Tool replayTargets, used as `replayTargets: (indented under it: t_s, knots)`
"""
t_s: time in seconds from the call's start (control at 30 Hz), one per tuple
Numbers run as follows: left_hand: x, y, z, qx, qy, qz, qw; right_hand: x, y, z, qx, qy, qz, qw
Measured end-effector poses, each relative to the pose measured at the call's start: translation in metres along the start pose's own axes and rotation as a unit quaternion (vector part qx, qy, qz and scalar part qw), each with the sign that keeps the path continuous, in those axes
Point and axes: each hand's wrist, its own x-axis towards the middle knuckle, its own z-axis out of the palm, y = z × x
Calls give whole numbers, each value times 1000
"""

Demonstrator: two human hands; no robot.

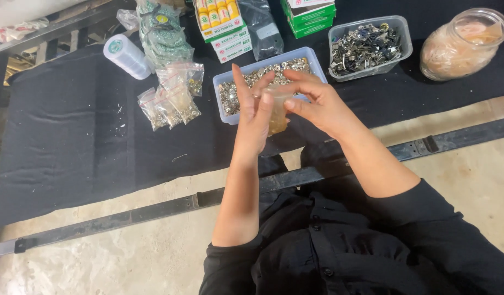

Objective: Picking up small metal fasteners from a container and placing them into small plastic bags for packaging.

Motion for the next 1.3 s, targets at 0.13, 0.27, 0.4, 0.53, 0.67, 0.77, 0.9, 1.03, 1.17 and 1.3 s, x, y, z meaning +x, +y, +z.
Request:
replayTargets:
  t_s: [0.13,0.27,0.4,0.53,0.67,0.77,0.9,1.03,1.17,1.3]
  knots:
    - [-14,-11,5,-21,-58,-5,998,-13,-27,-10,-118,-1,-134,984]
    - [-39,-27,20,-29,-61,-54,996,-24,-58,-18,-222,11,-187,957]
    - [-52,4,40,-43,-82,-75,993,-34,-78,-13,-233,11,-199,952]
    - [-59,4,40,-57,-115,-58,990,-36,-79,-13,-181,9,-206,962]
    - [-68,-5,37,-76,-123,-79,986,-38,-93,-14,-182,-18,-205,962]
    - [-75,-24,45,-136,-127,-55,981,-37,-90,-3,-170,-25,-205,963]
    - [-63,-3,49,-135,-164,-22,977,-38,-87,-2,-230,-53,-211,949]
    - [-71,-33,43,-124,-147,-18,981,-38,-85,0,-220,-45,-201,954]
    - [-63,7,46,-71,-122,-18,990,-37,-81,0,-227,-39,-205,951]
    - [-79,-22,38,-78,-115,-70,988,-39,-75,0,-211,-6,-195,958]
